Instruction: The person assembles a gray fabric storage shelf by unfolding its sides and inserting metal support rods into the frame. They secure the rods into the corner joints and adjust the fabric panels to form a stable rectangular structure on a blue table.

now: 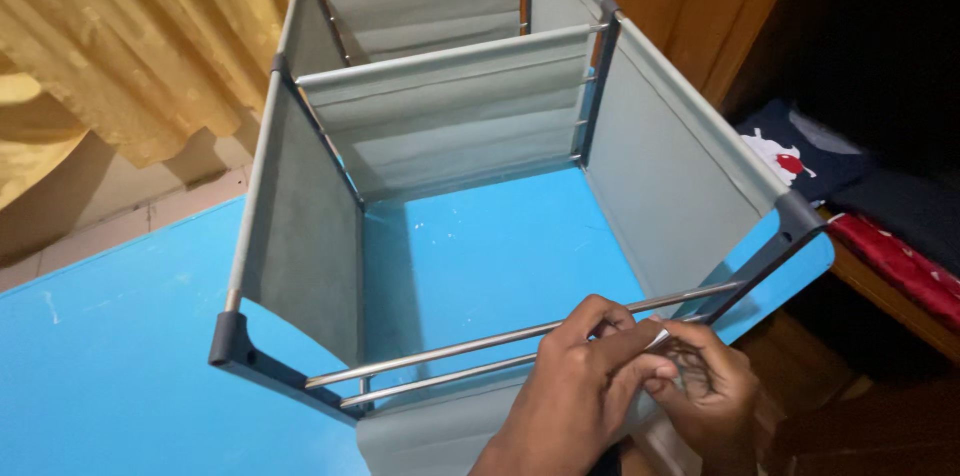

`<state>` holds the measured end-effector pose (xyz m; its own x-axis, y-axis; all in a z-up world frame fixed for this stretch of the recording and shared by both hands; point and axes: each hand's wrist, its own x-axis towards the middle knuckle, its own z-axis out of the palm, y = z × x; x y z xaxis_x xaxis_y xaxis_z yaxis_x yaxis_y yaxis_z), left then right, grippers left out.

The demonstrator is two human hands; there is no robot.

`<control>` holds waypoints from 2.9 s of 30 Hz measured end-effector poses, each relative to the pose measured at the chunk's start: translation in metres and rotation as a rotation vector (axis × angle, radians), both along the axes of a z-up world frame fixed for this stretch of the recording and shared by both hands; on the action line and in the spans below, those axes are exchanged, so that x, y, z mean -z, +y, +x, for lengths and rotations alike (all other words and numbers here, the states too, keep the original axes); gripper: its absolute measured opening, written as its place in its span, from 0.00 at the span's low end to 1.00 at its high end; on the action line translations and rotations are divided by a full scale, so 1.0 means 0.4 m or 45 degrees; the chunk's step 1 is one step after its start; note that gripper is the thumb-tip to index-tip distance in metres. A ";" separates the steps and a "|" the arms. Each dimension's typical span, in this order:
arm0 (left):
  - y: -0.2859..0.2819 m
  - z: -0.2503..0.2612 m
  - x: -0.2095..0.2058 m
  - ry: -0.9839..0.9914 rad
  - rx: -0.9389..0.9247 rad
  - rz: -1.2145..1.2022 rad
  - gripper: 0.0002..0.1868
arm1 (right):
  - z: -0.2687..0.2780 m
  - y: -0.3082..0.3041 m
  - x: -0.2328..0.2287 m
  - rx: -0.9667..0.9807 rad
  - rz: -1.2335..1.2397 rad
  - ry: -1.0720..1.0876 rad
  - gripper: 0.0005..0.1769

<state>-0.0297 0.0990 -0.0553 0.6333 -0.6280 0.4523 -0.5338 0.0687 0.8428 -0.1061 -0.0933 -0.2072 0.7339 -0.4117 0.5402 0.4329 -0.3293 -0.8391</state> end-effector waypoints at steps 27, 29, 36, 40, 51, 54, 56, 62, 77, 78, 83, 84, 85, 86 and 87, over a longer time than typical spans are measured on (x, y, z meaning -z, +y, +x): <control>0.357 -0.085 0.328 -0.294 -0.432 0.631 0.17 | -0.047 -0.051 -0.027 -0.234 0.207 0.007 0.15; 0.395 -0.075 0.304 -0.106 -0.351 0.713 0.16 | -0.051 -0.076 -0.035 -0.195 0.018 0.165 0.16; 0.401 -0.069 0.269 -0.030 -0.427 0.717 0.10 | -0.040 -0.074 -0.130 0.130 -1.064 0.695 0.14; 0.389 -0.057 0.278 -0.104 -0.449 0.623 0.10 | -0.042 0.011 -0.199 0.359 -1.354 0.646 0.15; 0.362 -0.048 0.338 -0.231 -0.345 0.701 0.13 | 0.054 0.234 -0.236 -0.585 -1.031 0.391 0.15; 0.357 -0.047 0.337 -0.245 -0.405 0.647 0.09 | 0.096 0.278 -0.201 -0.753 -0.981 0.494 0.16; 0.357 -0.043 0.332 -0.302 -0.454 0.553 0.09 | 0.117 0.293 -0.185 -0.781 -0.964 0.512 0.16; 0.391 -0.064 0.310 -0.316 -0.559 0.398 0.09 | 0.129 0.320 -0.178 -0.718 -0.912 0.590 0.17; 0.507 -0.089 0.347 -0.398 -1.115 0.113 0.06 | 0.184 0.435 -0.196 -0.683 -0.970 0.849 0.20; 0.514 -0.080 0.346 -0.339 -1.217 0.113 0.05 | 0.201 0.450 -0.201 -0.697 -1.028 0.977 0.22; 0.541 -0.018 0.321 0.201 -1.353 0.102 0.06 | 0.235 0.504 -0.223 -0.750 -1.074 1.137 0.25; 0.545 -0.009 0.315 0.258 -1.345 0.104 0.08 | 0.239 0.511 -0.222 -0.771 -1.148 1.070 0.25; 0.549 -0.003 0.311 0.302 -1.322 0.166 0.08 | 0.241 0.517 -0.220 -0.791 -1.219 1.004 0.25; 0.554 0.001 0.308 0.346 -1.297 0.227 0.09 | 0.245 0.522 -0.217 -0.803 -1.204 0.962 0.24; 0.560 -0.001 0.308 0.392 -1.273 0.289 0.09 | 0.248 0.528 -0.214 -0.817 -1.189 0.921 0.23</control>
